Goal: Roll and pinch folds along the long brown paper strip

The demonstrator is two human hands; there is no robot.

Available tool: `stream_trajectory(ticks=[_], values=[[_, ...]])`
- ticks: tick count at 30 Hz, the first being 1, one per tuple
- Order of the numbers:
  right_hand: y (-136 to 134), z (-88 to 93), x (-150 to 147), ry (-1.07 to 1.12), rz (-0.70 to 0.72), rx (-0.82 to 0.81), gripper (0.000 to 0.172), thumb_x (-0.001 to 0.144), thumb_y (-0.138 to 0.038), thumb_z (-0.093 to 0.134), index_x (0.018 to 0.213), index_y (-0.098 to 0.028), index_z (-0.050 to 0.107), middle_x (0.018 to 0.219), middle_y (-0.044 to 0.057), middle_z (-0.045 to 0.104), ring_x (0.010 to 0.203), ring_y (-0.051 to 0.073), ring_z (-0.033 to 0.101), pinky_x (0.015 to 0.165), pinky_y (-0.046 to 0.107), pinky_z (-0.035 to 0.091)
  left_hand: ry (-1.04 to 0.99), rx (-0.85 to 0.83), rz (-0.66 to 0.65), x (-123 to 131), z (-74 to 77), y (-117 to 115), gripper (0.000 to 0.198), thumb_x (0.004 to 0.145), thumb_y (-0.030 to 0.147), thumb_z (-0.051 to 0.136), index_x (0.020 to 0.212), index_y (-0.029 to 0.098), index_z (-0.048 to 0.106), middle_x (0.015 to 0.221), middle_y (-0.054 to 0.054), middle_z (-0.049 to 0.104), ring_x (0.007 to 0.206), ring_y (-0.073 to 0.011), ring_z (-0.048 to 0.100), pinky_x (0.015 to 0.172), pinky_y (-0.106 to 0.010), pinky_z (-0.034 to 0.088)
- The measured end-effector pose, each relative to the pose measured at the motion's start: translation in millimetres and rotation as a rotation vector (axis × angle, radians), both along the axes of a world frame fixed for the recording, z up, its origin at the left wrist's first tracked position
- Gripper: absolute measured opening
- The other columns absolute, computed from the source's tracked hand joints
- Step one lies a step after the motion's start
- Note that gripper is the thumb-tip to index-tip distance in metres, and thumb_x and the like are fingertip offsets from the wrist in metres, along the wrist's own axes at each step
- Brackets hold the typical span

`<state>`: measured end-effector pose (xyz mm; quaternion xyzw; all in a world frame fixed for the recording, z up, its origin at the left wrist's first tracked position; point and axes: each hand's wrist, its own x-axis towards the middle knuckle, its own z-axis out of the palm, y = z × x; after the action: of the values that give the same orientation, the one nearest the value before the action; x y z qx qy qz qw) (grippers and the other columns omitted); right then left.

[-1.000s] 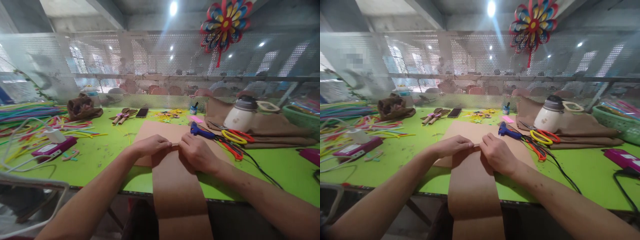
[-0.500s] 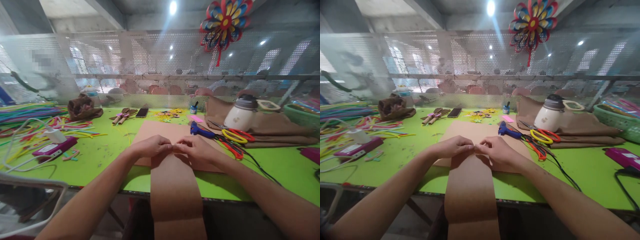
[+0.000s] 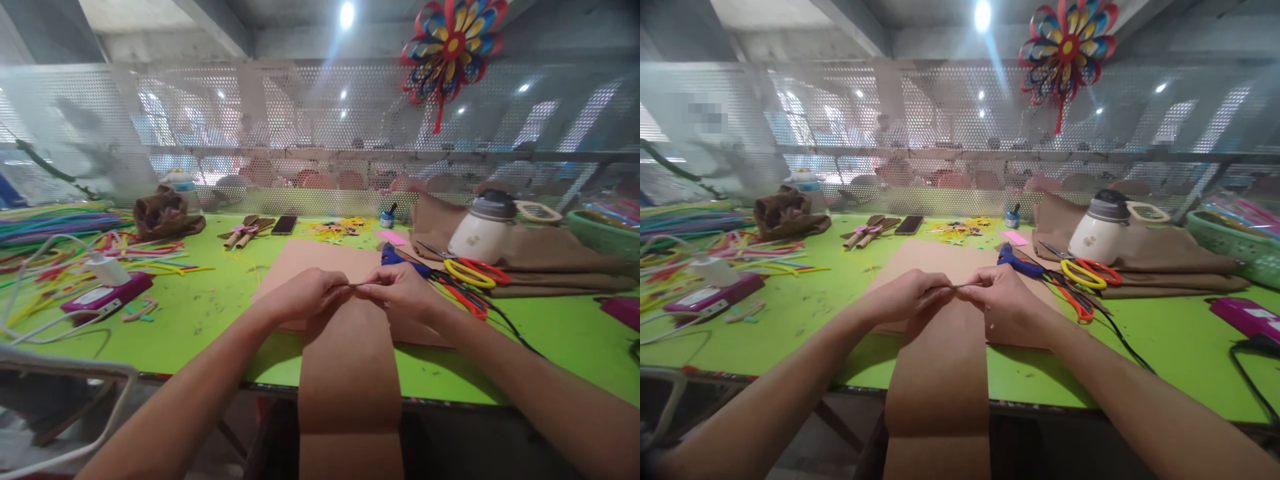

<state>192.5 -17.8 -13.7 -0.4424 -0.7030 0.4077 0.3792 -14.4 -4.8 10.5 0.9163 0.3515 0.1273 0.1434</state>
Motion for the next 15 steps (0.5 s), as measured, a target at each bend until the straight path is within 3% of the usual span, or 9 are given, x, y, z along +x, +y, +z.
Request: stream_trajectory(ticks=[6,11,15], values=[[1.7,-0.5,0.0,0.067,0.008,0.016,0.032,0.067,-0.044,0.070,0.073,-0.013,0.068,0.066,0.004,0.061,0.059,0.012,0.049,0.054,0.025,0.037,-0.016,0.042,0.010,-1.6,-2.7,1.5,0.032,0.092,0.037,0.037,0.097,0.018,0.062,0.079,-0.005,0.065,0.067,-0.0129,0.052,0.062,-0.023,0.034],[6.4,-5.0,4.1,0.054,0.016,0.081,0.033,0.069,-0.047,0.068,0.072,-0.014,0.069,0.056,0.001,0.055,0.052,0.010,0.044,0.050,0.024,0.034,-0.018,0.048,0.017,-1.3,-3.0,1.8,0.036,0.093,0.041,0.034,0.094,0.017,0.061,0.076,-0.005,0.063,0.064,-0.0125,0.050,0.060,-0.024,0.032],[9.6,-5.3,7.6,0.030,0.031,0.075,0.032,0.071,-0.047,0.066,0.072,-0.015,0.069,0.061,0.002,0.058,0.054,0.010,0.045,0.050,0.024,0.034,-0.001,0.056,0.019,-1.0,-2.9,1.9,0.038,0.093,0.042,0.032,0.088,0.017,0.059,0.071,-0.003,0.060,0.061,-0.0120,0.047,0.057,-0.024,0.030]])
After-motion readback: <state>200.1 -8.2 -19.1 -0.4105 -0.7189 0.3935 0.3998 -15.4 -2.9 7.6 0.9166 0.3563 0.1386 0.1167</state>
